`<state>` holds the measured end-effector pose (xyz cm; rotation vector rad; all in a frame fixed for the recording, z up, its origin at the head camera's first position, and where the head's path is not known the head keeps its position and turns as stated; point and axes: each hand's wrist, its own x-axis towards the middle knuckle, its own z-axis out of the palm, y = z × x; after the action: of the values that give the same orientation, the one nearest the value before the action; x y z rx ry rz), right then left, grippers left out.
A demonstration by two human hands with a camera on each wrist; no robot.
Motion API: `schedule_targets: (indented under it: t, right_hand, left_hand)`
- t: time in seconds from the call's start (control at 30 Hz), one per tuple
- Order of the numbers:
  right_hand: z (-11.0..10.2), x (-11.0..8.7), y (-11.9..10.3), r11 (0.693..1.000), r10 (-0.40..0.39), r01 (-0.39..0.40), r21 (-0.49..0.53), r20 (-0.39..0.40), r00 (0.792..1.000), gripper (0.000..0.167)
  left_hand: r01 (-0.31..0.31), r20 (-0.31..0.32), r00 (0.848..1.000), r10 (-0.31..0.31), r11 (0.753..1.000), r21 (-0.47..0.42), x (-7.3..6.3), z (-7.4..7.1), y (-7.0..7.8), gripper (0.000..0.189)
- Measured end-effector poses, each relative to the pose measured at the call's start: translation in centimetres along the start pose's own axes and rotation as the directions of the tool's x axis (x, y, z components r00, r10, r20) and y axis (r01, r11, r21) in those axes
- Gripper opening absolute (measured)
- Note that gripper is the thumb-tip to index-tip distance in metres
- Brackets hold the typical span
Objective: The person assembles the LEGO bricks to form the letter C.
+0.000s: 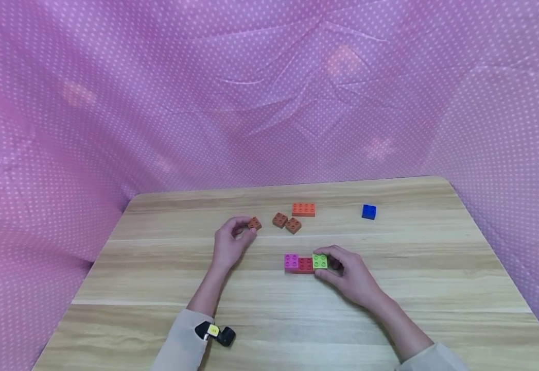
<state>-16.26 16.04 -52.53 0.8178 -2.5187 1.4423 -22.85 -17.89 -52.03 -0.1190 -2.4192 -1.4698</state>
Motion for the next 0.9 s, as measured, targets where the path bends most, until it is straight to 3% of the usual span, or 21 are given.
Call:
schedule_targets:
  t: [0.23, 0.47, 0.6, 0.7, 0.9]
  right_hand:
    - [-0.1, 0.1, -0.2, 1.000, 0.000, 0.000, 0.011, 0.000, 1.000, 0.044]
    - [0.0, 0.0, -0.1, 1.000, 0.003, -0.003, 0.022, 0.002, 1.000, 0.044]
    - [0.1, -0.1, -0.1, 1.000, 0.008, -0.008, 0.029, 0.002, 1.000, 0.044]
    - [0.2, -0.1, -0.1, 0.999, 0.014, -0.014, 0.030, 0.006, 1.000, 0.044]
    - [0.0, 0.0, -0.2, 1.000, 0.018, -0.019, 0.018, 0.002, 1.000, 0.044]
  left_hand:
    - [-0.006, -0.068, 0.998, 0.003, 0.999, -0.049, -0.1, 0.2, 0.2, 0.025]
    - [0.015, -0.030, 0.999, -0.022, 0.976, -0.217, -1.1, 0.6, 1.0, 0.024]
    - [0.041, 0.038, 0.999, -0.029, 0.929, -0.368, -2.6, 1.2, 1.9, 0.025]
    - [0.052, 0.126, 0.992, 0.007, 0.886, -0.461, -4.0, 1.7, 2.7, 0.027]
    - [-0.008, 0.258, 0.954, 0.156, 0.868, -0.496, -6.0, 2.6, 3.9, 0.029]
